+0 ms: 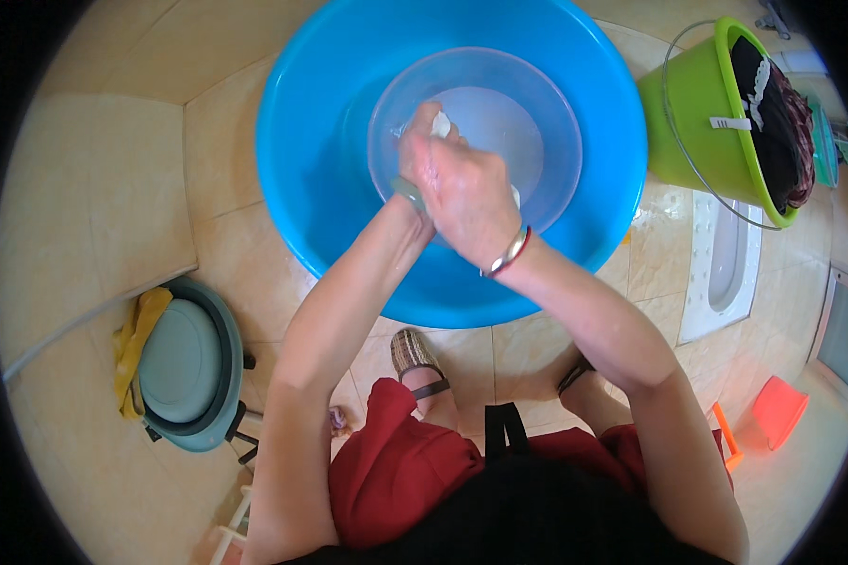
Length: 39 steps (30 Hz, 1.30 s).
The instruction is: The person hand washes a white cloth in a blue basin using a yellow sponge and water. They then transfer various clothes from a green bucket into the blue basin, including a plaid shirt, dark pants, and a grey shirt. Finally, they move light-colored clothes from the blue basin back into the green bucket.
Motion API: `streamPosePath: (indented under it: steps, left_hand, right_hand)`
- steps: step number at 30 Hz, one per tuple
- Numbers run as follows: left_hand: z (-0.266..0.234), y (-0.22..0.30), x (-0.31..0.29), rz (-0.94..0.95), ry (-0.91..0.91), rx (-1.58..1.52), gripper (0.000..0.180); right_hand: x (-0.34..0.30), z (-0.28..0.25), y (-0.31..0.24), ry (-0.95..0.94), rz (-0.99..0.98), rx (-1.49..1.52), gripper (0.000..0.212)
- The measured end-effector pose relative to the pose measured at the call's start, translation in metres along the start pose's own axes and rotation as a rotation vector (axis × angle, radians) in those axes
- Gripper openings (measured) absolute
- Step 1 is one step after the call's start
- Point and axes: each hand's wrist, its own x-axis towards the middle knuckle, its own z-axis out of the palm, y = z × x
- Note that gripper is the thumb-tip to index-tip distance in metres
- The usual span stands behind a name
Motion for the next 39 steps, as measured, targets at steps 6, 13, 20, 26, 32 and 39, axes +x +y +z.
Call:
streamPosePath:
  steps: [6,13,20,26,32,39]
  left_hand:
    - [0.058,-0.031,0.006,0.044,0.543,0.215,0.029]
    - [0.016,-0.024,-0.001,-0.007,0.173,-0.074,0.029]
    - [0.030,0.019,-0.001,-0.019,0.497,0.236,0.043]
    - [0.038,0.028,-0.002,0.047,0.247,0.276,0.048]
    - [0.036,0.002,-0.022,0.110,0.349,0.877,0.034]
    - [0.036,-0.006,-0.014,-0.042,-0.052,0.090,0.046]
  right_hand:
    - [0.026,0.001,0.085,-0.090,0.221,-0.148,0.013]
    - [0.005,-0.001,0.018,-0.210,0.023,-0.153,0.023]
    - [0.023,-0.060,0.101,-0.271,0.918,1.081,0.029]
    - [0.034,-0.084,0.095,-0.363,0.917,1.274,0.029]
    - [0.023,-0.072,0.073,-0.394,0.588,1.006,0.031]
    - [-0.023,-0.067,-0.006,-0.438,-0.213,0.009,0.032]
